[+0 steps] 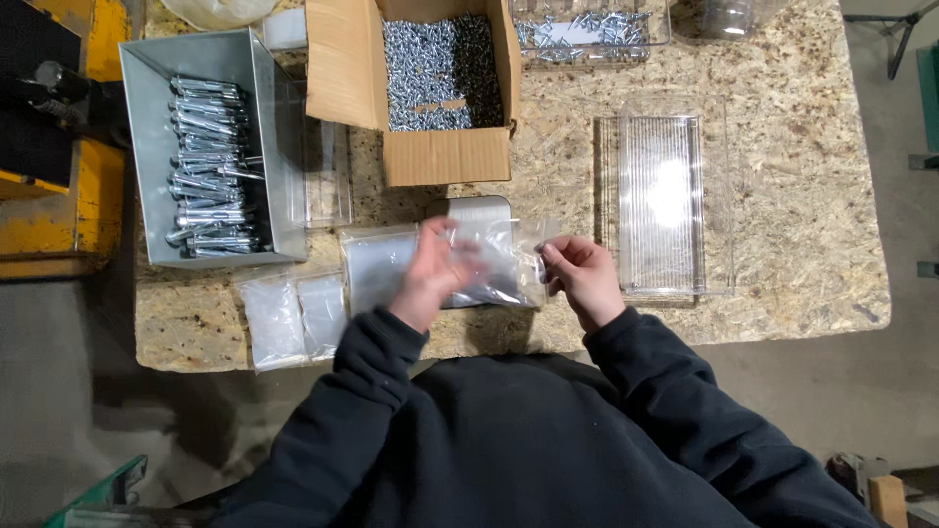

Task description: The person places metal bolts into small plastic bags, weighs the bags on a digital scale, and organizes the bags on a tray.

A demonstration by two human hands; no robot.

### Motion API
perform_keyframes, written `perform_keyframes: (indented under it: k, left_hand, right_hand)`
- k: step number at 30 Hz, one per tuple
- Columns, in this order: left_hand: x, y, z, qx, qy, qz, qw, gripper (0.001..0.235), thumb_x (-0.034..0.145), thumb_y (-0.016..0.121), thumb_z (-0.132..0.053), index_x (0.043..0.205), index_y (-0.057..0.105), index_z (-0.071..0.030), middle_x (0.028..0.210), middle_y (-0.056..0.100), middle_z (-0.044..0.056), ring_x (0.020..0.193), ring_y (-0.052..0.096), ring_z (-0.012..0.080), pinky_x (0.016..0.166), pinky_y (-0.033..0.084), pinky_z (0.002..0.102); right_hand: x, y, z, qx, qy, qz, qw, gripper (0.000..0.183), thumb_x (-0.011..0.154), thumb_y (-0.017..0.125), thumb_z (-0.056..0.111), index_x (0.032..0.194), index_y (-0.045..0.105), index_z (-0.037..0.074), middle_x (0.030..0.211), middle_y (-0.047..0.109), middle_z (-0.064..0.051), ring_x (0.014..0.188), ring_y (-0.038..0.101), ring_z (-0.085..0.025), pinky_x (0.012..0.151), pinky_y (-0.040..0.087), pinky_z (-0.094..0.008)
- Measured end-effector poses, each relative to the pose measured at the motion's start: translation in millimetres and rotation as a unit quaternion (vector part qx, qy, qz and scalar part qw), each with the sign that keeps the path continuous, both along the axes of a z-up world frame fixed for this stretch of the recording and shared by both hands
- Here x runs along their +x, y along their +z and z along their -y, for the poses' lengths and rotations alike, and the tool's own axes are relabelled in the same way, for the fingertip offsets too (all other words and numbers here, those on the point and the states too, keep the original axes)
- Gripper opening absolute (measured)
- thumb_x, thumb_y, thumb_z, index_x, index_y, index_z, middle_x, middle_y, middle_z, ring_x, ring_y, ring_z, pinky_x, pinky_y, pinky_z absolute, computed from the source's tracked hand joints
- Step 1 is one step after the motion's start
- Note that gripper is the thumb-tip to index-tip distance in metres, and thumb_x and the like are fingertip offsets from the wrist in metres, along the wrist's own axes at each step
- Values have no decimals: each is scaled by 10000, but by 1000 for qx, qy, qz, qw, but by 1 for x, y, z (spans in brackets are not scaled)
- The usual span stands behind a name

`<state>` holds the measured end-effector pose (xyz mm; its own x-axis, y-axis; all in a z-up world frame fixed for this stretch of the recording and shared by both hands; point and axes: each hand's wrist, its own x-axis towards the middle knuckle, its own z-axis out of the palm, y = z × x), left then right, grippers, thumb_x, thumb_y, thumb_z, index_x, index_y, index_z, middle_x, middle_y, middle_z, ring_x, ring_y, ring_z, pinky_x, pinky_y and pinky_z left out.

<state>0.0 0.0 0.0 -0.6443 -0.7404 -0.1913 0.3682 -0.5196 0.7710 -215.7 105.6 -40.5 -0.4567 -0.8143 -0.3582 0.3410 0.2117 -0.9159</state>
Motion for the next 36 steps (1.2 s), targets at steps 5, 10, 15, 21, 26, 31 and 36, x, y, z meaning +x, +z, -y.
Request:
perform_keyframes:
  k: [5,10,15,21,26,31,36]
  left_hand:
    - [19,-53,-6,-57,8,176,983,490,922,695,46,1334,436,-14,869,715,196,725,757,238,647,684,345]
    - [28,-39,-5,-65,42,297,952,439,891,734,28,1243,480,-40,803,731,238,630,747,235,563,672,295]
    - [37,-28,-4,-464,104,542,693,649,652,967,-243,1169,587,-148,1012,624,53,970,686,300,832,565,428]
    - [-8,18,-37,-698,86,349,620,313,837,830,-236,1121,733,-146,1010,632,49,993,662,273,845,551,381]
    - [-5,31,-37,-679,93,361,632,318,792,876,-209,1046,717,-104,927,632,62,882,671,263,802,568,369]
    - [-4,37,-46,-664,131,356,644,224,777,786,-163,969,673,-136,868,590,9,768,677,239,698,575,340]
    - [4,40,-51,-576,88,337,739,134,736,715,-76,858,713,-132,746,639,-16,654,702,243,589,589,331]
  right_hand:
    - [-3,2,3,39,-6,16,999,179,972,740,119,1045,709,-41,782,685,-122,618,701,-215,492,591,-273]
    - [1,-2,-5,67,22,19,997,163,913,777,51,991,717,-78,764,715,-170,655,725,-238,548,607,-289]
    - [5,-17,-7,85,-6,60,995,235,909,807,99,1017,713,-87,753,734,-172,648,744,-229,562,639,-307]
    - [35,4,2,21,16,91,995,218,917,802,75,950,702,-115,703,714,-186,631,753,-280,575,662,-416]
    - [51,14,6,21,6,104,994,205,937,781,103,920,697,-84,640,677,-133,585,722,-218,593,659,-333]
    - [59,26,3,13,13,62,998,234,893,836,118,855,703,-70,615,684,-107,557,698,-156,563,635,-284]
    - [65,65,2,1,67,-38,997,258,789,924,79,762,714,-68,546,673,-143,495,672,-166,498,597,-289]
